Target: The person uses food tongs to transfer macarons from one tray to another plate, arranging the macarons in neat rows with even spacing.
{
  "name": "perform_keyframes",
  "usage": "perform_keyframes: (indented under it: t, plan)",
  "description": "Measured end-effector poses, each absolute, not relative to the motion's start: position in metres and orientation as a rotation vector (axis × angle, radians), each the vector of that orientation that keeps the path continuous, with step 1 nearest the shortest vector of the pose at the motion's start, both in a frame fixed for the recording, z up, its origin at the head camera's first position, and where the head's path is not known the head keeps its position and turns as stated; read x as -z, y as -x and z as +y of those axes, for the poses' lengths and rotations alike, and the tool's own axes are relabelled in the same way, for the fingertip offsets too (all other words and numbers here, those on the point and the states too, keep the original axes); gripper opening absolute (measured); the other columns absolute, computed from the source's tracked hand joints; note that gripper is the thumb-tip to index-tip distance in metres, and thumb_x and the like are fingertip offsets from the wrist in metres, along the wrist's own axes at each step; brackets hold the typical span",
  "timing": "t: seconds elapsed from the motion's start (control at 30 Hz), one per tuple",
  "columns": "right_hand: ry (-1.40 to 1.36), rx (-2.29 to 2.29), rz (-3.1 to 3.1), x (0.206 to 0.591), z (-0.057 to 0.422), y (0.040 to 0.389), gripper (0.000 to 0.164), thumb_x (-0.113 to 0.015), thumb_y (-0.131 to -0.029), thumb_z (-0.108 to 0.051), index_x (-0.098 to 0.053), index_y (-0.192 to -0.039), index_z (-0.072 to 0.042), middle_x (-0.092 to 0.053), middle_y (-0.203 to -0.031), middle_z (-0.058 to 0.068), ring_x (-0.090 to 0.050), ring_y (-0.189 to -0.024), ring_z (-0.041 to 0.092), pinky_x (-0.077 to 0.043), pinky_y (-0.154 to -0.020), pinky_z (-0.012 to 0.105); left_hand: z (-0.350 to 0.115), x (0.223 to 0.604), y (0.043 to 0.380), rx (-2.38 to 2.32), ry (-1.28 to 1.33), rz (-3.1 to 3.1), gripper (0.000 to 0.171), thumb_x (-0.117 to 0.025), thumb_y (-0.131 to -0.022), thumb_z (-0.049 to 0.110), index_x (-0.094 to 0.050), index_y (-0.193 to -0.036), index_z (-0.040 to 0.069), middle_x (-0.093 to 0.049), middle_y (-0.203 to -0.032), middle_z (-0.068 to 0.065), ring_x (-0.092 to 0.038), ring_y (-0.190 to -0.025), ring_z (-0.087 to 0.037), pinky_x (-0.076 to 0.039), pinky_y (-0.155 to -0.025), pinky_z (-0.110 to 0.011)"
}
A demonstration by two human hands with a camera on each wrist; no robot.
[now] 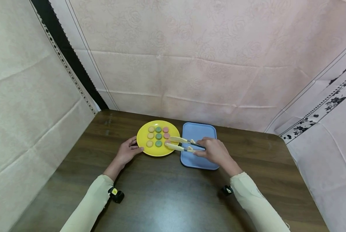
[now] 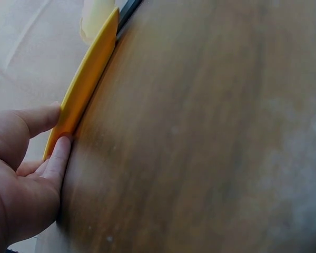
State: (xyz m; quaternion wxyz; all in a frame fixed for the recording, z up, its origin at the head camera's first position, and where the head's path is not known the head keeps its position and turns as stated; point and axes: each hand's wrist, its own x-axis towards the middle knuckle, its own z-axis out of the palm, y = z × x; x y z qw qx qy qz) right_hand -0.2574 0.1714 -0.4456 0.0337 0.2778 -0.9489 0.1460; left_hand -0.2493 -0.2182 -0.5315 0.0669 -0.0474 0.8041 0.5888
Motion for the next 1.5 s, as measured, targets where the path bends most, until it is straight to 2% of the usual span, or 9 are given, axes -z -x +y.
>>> perform_keyframes:
  t: [0.2,0.47,0.6,0.73,0.97,1.13,1.33,1.5]
  plan:
    - [-0.751,-0.572,-2.831,0.441,0.193,0.245,0.051,-0.085,-0.085,-0.037,-0.075,-0.123,-0.005,-0.074,-0.101,0.008,-0.054,-0.069,0.011,-0.048,-0.06,0.03,-0.217,0.533,0.251,-1.794,0.125,2.419,0.077,-0.073,-0.097,0.02,-0.031,-0.16,0.004,-0.044,-0.156,-0.02,-0.058,-0.127,-0.034,-0.054,-0.096,-0.035]
    - [-0.523,-0.669,-2.671,0.445,0.229,0.228,0.054,-0.087,-0.083,-0.038,-0.074,-0.121,-0.002,-0.073,-0.099,0.011,-0.061,-0.074,0.02,-0.049,-0.064,0.037,-0.218,0.534,0.252,-1.78,0.136,2.429,0.077,-0.073,-0.097,0.02,-0.031,-0.16,0.004,-0.044,-0.156,-0.02,-0.058,-0.127,-0.033,-0.054,-0.094,-0.03]
    - [-0.352,-0.716,-2.63,0.45,0.252,0.221,0.054,-0.085,-0.085,-0.039,-0.074,-0.121,0.0,-0.07,-0.092,0.012,-0.057,-0.07,0.022,-0.045,-0.06,0.035,-0.218,0.534,0.252,-1.777,0.14,2.427,0.078,-0.074,-0.097,0.022,-0.031,-0.16,0.005,-0.043,-0.156,-0.021,-0.057,-0.128,-0.034,-0.054,-0.096,-0.033]
    - [-0.207,-0.728,-2.627,0.453,0.276,0.217,0.055,-0.084,-0.086,-0.039,-0.072,-0.122,0.001,-0.07,-0.093,0.017,-0.056,-0.07,0.025,-0.043,-0.061,0.037,-0.22,0.534,0.252,-1.785,0.131,2.421,0.079,-0.074,-0.096,0.022,-0.031,-0.16,0.005,-0.043,-0.157,-0.021,-0.057,-0.129,-0.035,-0.054,-0.099,-0.037]
    - [0.02,-0.749,-2.684,0.463,0.317,0.217,0.064,-0.077,-0.09,-0.048,-0.069,-0.125,0.004,-0.07,-0.102,0.026,-0.065,-0.087,0.042,-0.048,-0.075,0.057,-0.221,0.535,0.252,-1.791,0.118,2.423,0.078,-0.074,-0.096,0.021,-0.031,-0.16,0.007,-0.043,-0.156,-0.02,-0.057,-0.128,-0.034,-0.054,-0.095,-0.032]
    - [0.106,-0.746,-2.739,0.477,0.335,0.221,0.071,-0.075,-0.09,-0.052,-0.066,-0.128,0.008,-0.068,-0.113,0.033,-0.063,-0.102,0.054,-0.045,-0.085,0.066,-0.22,0.534,0.251,-1.782,0.127,2.428,0.077,-0.073,-0.097,0.02,-0.032,-0.16,0.007,-0.044,-0.156,-0.02,-0.057,-0.128,-0.035,-0.054,-0.097,-0.034]
    - [0.185,-0.733,-2.799,0.486,0.344,0.222,0.073,-0.072,-0.091,-0.056,-0.066,-0.128,0.007,-0.068,-0.117,0.033,-0.061,-0.105,0.056,-0.045,-0.087,0.066,-0.22,0.534,0.251,-1.78,0.133,2.425,0.077,-0.073,-0.097,0.02,-0.031,-0.16,0.006,-0.043,-0.156,-0.02,-0.056,-0.129,-0.035,-0.054,-0.097,-0.035]
    - [0.206,-0.704,-2.82,0.494,0.348,0.223,0.071,-0.072,-0.089,-0.059,-0.07,-0.123,0.003,-0.071,-0.108,0.03,-0.063,-0.099,0.055,-0.045,-0.08,0.064,-0.22,0.534,0.251,-1.791,0.123,2.42,0.077,-0.073,-0.097,0.02,-0.032,-0.16,0.007,-0.044,-0.156,-0.02,-0.057,-0.128,-0.034,-0.054,-0.096,-0.034]
